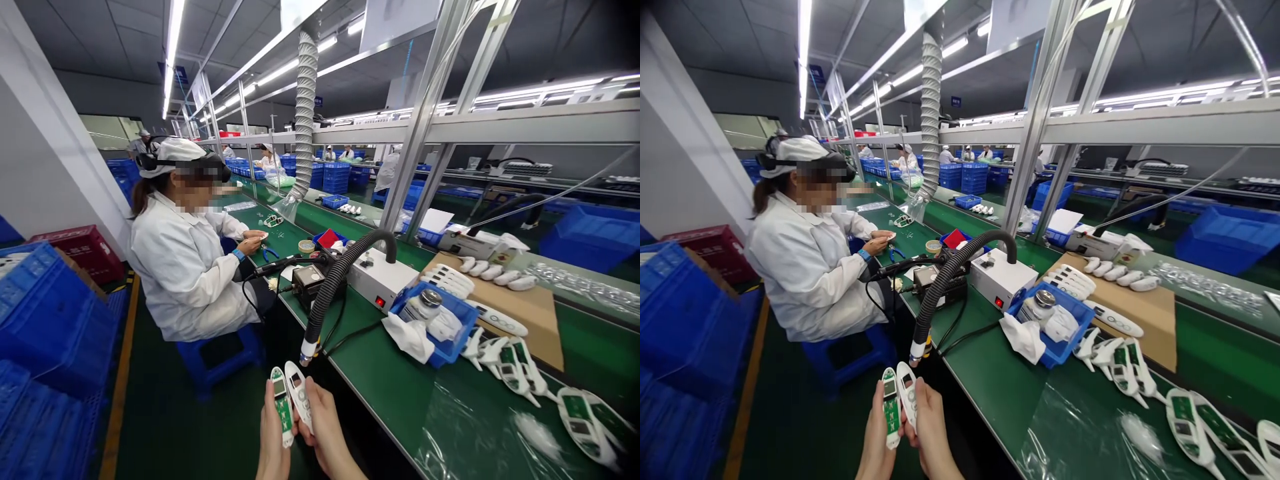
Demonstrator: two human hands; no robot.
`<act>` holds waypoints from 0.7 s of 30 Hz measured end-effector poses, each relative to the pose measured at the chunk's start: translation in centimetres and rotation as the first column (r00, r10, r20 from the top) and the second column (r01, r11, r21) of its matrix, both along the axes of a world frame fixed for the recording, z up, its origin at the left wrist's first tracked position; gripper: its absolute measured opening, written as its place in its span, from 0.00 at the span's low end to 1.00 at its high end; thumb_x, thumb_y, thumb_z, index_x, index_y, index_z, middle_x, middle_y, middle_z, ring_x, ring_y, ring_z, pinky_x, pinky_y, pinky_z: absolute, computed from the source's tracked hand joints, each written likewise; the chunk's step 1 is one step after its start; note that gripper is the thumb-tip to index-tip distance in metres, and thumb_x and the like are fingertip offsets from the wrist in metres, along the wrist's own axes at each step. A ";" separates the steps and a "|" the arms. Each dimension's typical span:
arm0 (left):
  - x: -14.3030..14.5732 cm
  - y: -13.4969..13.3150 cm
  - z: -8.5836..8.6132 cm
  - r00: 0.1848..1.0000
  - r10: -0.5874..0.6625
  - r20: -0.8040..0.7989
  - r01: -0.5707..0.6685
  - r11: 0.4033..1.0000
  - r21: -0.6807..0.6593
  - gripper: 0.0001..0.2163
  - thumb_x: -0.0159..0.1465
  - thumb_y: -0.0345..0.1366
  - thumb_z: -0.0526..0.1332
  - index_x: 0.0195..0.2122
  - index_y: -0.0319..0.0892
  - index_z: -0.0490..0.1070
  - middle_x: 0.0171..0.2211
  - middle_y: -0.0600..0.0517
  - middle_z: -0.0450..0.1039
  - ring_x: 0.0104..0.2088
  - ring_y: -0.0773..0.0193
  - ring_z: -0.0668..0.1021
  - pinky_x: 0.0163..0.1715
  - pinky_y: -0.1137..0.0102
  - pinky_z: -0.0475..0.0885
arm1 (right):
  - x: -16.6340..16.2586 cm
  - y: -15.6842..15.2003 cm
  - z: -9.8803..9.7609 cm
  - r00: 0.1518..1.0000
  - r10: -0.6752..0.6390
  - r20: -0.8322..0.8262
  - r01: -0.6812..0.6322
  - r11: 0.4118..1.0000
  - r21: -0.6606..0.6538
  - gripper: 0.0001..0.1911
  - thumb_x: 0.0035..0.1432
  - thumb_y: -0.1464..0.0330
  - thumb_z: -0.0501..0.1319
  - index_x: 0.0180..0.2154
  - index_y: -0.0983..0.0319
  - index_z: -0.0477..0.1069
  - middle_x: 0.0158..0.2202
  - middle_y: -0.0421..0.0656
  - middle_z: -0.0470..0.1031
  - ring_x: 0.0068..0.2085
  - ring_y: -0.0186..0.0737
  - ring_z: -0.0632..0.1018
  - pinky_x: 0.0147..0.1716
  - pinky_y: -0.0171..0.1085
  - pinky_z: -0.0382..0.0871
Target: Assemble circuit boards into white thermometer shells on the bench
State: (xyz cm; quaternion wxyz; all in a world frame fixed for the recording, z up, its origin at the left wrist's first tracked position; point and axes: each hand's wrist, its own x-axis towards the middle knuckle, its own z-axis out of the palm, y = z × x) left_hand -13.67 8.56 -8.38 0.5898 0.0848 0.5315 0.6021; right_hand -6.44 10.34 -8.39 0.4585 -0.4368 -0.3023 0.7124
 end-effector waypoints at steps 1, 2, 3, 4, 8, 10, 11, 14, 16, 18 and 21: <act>0.4 0.1 0.1 1.000 -0.023 -0.011 0.023 1.000 0.012 0.26 0.52 0.62 0.59 0.19 0.40 0.67 0.11 0.57 0.61 0.12 0.71 0.64 0.13 0.76 0.57 | 0.5 -0.1 -0.1 1.000 -0.008 0.003 0.008 1.000 0.007 0.35 0.46 0.39 0.59 0.30 0.66 0.69 0.13 0.37 0.67 0.10 0.25 0.61 0.07 0.25 0.40; 0.8 0.3 0.3 0.998 -0.053 -0.025 0.054 0.998 0.024 0.26 0.52 0.62 0.59 0.19 0.40 0.66 0.11 0.58 0.61 0.12 0.72 0.63 0.13 0.76 0.57 | 1.2 -0.2 -0.1 1.000 -0.023 0.006 0.023 1.000 0.014 0.34 0.46 0.39 0.59 0.30 0.66 0.69 0.13 0.37 0.66 0.10 0.24 0.60 0.07 0.25 0.40; 1.3 0.5 0.5 0.995 -0.087 -0.038 0.089 0.996 0.034 0.26 0.52 0.61 0.59 0.19 0.40 0.66 0.11 0.58 0.60 0.13 0.72 0.63 0.13 0.77 0.56 | 1.9 -0.3 -0.1 0.999 -0.045 0.008 0.045 0.999 0.022 0.34 0.46 0.39 0.59 0.30 0.66 0.69 0.12 0.36 0.66 0.09 0.24 0.59 0.08 0.25 0.40; 1.6 0.8 0.8 0.992 -0.119 -0.048 0.121 0.992 0.042 0.26 0.53 0.61 0.59 0.19 0.39 0.66 0.11 0.58 0.60 0.13 0.72 0.63 0.13 0.77 0.56 | 2.5 -0.4 -0.1 0.998 -0.069 0.007 0.069 0.997 0.025 0.34 0.46 0.39 0.59 0.29 0.66 0.69 0.12 0.36 0.65 0.09 0.23 0.58 0.08 0.25 0.39; 2.5 1.1 1.4 0.986 -0.166 -0.035 0.168 0.984 0.055 0.25 0.55 0.60 0.58 0.24 0.39 0.68 0.14 0.58 0.62 0.13 0.74 0.63 0.12 0.78 0.54 | 5.1 -1.4 0.8 0.993 -0.089 -0.080 0.087 0.996 -0.026 0.34 0.44 0.39 0.61 0.24 0.67 0.69 0.13 0.38 0.67 0.10 0.24 0.59 0.07 0.26 0.44; 2.5 0.3 1.2 0.987 -0.159 -0.010 0.159 0.987 0.039 0.24 0.56 0.59 0.58 0.27 0.39 0.69 0.16 0.58 0.63 0.14 0.74 0.63 0.12 0.78 0.55 | 6.2 -2.6 1.6 0.980 -0.071 -0.185 0.059 0.996 -0.067 0.33 0.43 0.41 0.63 0.23 0.68 0.71 0.17 0.42 0.70 0.13 0.28 0.65 0.10 0.28 0.55; 2.5 -0.3 1.0 0.988 -0.155 0.012 0.155 0.988 0.024 0.23 0.56 0.58 0.59 0.29 0.39 0.69 0.18 0.57 0.65 0.14 0.74 0.63 0.12 0.78 0.56 | 6.7 -3.3 2.0 0.970 -0.067 -0.233 0.049 0.995 -0.083 0.32 0.44 0.43 0.65 0.24 0.69 0.72 0.19 0.44 0.73 0.15 0.30 0.69 0.13 0.29 0.61; 2.5 -2.5 1.1 0.982 -0.138 0.131 0.141 0.990 -0.014 0.21 0.56 0.54 0.61 0.34 0.38 0.70 0.22 0.55 0.69 0.15 0.74 0.64 0.12 0.77 0.57 | 8.3 -5.6 2.7 0.948 -0.031 -0.318 -0.006 0.994 -0.112 0.28 0.48 0.48 0.67 0.30 0.70 0.75 0.26 0.49 0.77 0.24 0.37 0.76 0.24 0.34 0.69; 2.6 -3.8 1.9 0.964 -0.139 0.224 0.147 0.989 -0.018 0.19 0.56 0.51 0.63 0.36 0.38 0.71 0.25 0.54 0.70 0.16 0.73 0.66 0.13 0.76 0.60 | 9.1 -6.9 2.7 0.939 0.018 -0.343 -0.060 0.992 -0.112 0.27 0.50 0.50 0.66 0.32 0.71 0.76 0.28 0.50 0.78 0.26 0.38 0.77 0.26 0.34 0.69; 2.8 -4.7 3.1 0.939 -0.161 0.302 0.172 0.985 -0.008 0.18 0.56 0.48 0.65 0.39 0.38 0.72 0.26 0.53 0.71 0.19 0.72 0.69 0.17 0.75 0.64 | 9.8 -7.9 2.5 0.932 0.053 -0.359 -0.101 0.988 -0.114 0.26 0.51 0.50 0.65 0.33 0.70 0.77 0.29 0.50 0.78 0.25 0.37 0.77 0.26 0.34 0.68; 3.3 -5.5 4.7 0.917 -0.170 0.360 0.176 0.984 0.017 0.18 0.56 0.44 0.66 0.42 0.38 0.73 0.27 0.52 0.72 0.22 0.71 0.72 0.23 0.75 0.68 | 10.3 -8.8 2.5 0.929 0.067 -0.365 -0.113 0.988 -0.108 0.26 0.53 0.51 0.64 0.35 0.70 0.78 0.30 0.50 0.79 0.24 0.36 0.76 0.26 0.33 0.67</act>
